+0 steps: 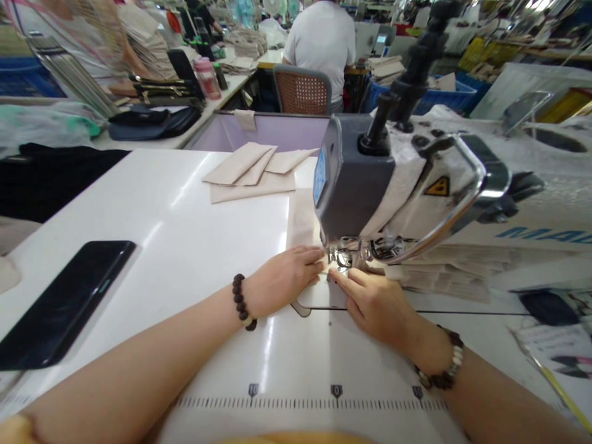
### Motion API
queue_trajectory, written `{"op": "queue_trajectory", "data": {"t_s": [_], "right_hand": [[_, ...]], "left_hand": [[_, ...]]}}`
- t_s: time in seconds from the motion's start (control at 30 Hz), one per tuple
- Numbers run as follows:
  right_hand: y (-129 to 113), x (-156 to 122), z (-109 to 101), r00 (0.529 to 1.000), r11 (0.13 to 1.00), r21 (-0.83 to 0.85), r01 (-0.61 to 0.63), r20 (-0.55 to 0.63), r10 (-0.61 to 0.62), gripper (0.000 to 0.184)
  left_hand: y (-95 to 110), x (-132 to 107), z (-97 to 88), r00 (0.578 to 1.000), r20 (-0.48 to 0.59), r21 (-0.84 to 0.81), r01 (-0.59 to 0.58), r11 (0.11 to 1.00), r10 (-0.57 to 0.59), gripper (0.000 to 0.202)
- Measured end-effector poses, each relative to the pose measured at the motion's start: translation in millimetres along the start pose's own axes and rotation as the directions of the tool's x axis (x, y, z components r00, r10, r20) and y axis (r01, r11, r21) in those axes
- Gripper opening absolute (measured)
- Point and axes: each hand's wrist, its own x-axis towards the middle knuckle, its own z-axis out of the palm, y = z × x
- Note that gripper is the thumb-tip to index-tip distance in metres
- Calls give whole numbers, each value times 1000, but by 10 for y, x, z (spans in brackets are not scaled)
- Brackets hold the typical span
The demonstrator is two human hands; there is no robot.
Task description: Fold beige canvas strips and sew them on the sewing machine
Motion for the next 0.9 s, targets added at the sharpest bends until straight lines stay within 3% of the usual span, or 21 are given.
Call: {"op": "queue_trajectory", "data": {"t_s": [0.13,0.6,0.73,0.9], "right_hand": [[-31,26,-27,999,999,-16,-49,20,49,47],[-33,31,-37,999,999,23,-48,-5,48,43],[-13,13,-15,999,999,43,-30,-23,31,43],[39,-29,23,999,998,70,9,-47,-6,47]], "left_hand": [[-28,16,37,999,-11,25,50,998,-50,20],[-48,34,79,995,14,92,92,991,-94,29],[60,35,16,990,23,169,134,976,-140,34],[331,-25,-104,969,130,243,175,954,-211,43]]}}
